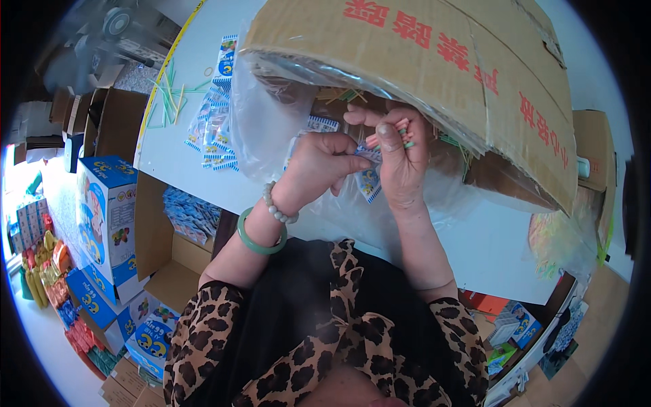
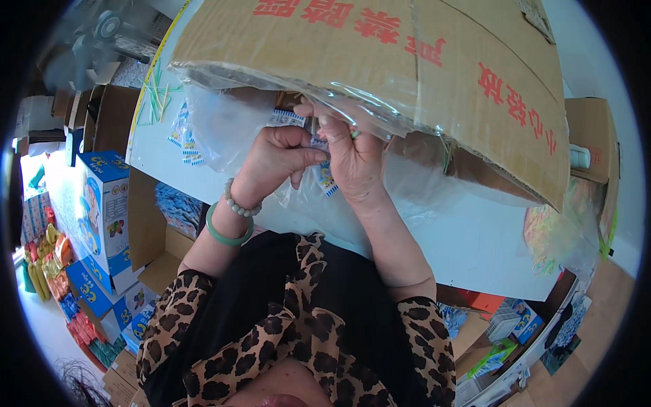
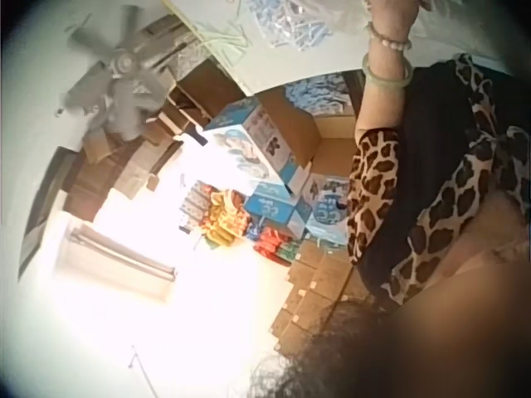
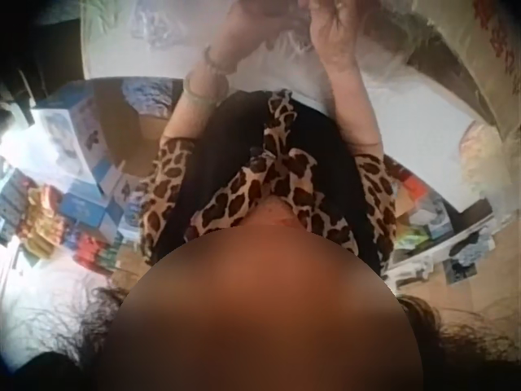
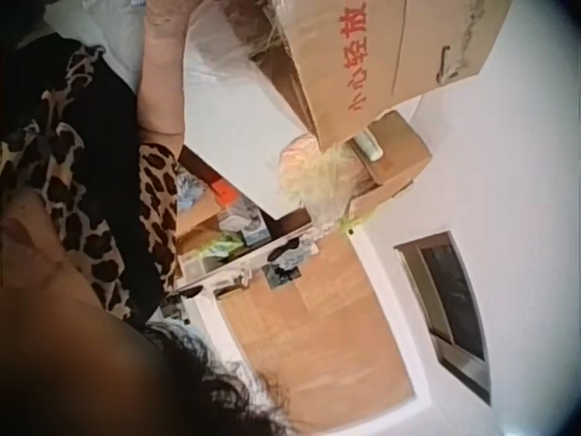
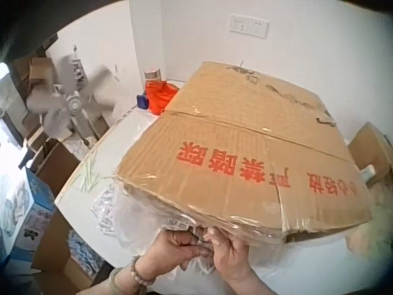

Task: Taking small packaged items out of a large cardboard box and laying them out on a table.

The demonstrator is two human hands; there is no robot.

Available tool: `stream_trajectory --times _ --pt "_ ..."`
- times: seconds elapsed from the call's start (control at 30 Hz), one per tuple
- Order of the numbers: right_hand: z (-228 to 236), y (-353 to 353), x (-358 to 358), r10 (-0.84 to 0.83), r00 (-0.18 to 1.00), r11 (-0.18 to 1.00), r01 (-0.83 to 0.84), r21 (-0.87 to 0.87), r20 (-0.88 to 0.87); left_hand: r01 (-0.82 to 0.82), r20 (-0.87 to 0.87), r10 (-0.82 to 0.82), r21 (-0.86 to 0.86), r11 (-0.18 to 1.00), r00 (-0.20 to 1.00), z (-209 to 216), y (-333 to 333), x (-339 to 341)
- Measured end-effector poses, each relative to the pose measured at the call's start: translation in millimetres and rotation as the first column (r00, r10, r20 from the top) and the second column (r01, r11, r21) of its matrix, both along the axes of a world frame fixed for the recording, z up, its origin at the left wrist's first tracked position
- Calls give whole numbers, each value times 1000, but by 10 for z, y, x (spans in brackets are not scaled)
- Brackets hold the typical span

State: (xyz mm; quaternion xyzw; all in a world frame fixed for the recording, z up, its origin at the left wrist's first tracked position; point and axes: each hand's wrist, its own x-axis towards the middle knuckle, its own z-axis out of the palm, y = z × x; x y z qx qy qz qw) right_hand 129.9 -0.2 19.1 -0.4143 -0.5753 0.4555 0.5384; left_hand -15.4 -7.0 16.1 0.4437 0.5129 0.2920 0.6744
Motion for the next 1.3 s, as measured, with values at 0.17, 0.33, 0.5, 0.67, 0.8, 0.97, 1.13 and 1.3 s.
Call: stream_trajectory --times 0.17,0.33,0.5,0.67,0.8,0.97,1.13,1.3 --pt "-44 -67 81 26 986 990 -48 -132 -164 -38 84 41 -38 999 996 -57 -20 37" --pt "-153 -89 92 67 975 963 -119 -243 -212 -38 96 38 -4 999 995 -176 -40 56" --pt "-185 -117 85 83 958 966 -145 -216 -274 -163 156 112 371 914 981 -397 -55 150" --pt "-231 -141 297 220 960 921 -145 -362 175 -284 303 249 76 956 920 -340 -112 161" --pt "-44 -215 383 214 974 942 -184 -281 78 -237 431 226 -28 971 874 -388 -122 80" --pt "10 -255 398 207 969 911 -141 -388 134 -249 498 171 95 964 850 -403 -166 44" --pt "7 -364 306 79 995 956 -60 -289 57 -183 568 50 180 967 822 -192 -227 -106" --pt "124 -389 238 117 964 930 -21 -367 240 -130 448 23 210 969 894 -162 -325 -211"
